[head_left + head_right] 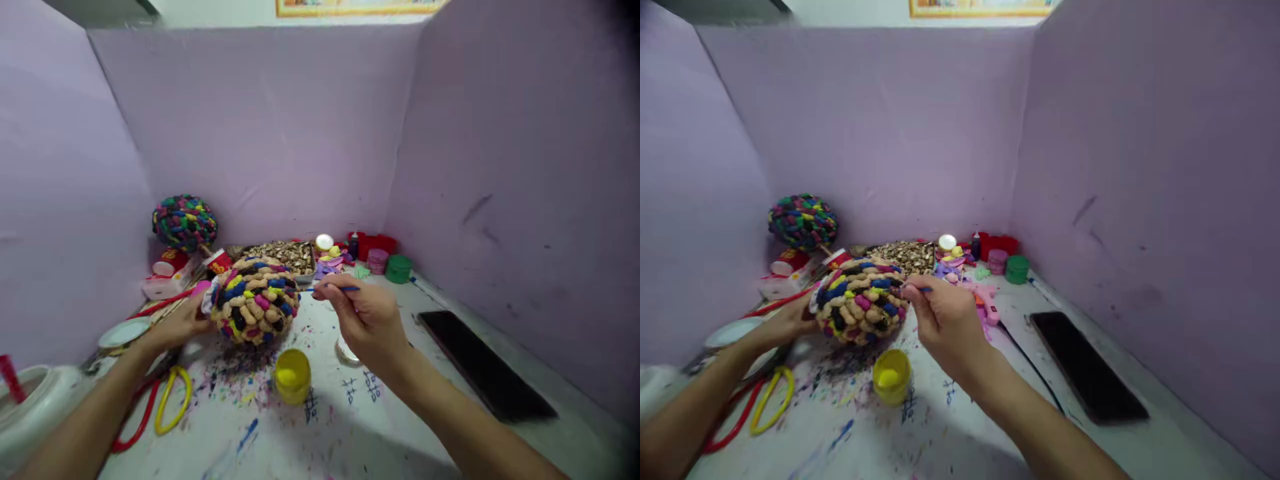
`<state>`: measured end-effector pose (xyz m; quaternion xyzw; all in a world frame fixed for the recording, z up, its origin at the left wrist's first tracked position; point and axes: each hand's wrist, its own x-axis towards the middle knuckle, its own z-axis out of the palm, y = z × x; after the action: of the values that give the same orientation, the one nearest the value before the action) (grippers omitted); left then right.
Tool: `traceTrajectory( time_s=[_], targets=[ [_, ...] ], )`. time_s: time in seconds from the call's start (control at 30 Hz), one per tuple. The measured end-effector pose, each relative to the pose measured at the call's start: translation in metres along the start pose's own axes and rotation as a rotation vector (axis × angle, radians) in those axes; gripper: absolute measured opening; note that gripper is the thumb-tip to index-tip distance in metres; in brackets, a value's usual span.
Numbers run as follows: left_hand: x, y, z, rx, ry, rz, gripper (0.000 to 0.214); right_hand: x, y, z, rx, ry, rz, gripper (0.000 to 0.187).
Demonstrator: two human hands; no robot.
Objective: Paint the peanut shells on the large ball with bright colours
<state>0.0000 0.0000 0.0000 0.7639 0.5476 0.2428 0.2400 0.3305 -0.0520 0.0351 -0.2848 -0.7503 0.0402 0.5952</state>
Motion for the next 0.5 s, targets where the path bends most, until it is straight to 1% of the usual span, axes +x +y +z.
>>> traceTrajectory(
  time_s=[0.2, 0.37, 0.5],
  targets=[
    [-0.002, -0.003, 0.002, -0.001, 0.008, 0.029, 0.08, 0.003, 0.003, -0.001, -0.064, 0.008, 0.012, 0.019],
    [-0.001, -0.01, 0.003, -0.114, -0.029, 0.064, 0.077, 0.003, 0.0, -0.001, 0.036, 0.015, 0.03, 0.018],
    [-0.001, -0.015, 0.003, -0.112, -0.036, 0.05, 0.075, 0.002, -0.002, 0.0, 0.072, -0.024, 0.022, 0.017]
  ],
)
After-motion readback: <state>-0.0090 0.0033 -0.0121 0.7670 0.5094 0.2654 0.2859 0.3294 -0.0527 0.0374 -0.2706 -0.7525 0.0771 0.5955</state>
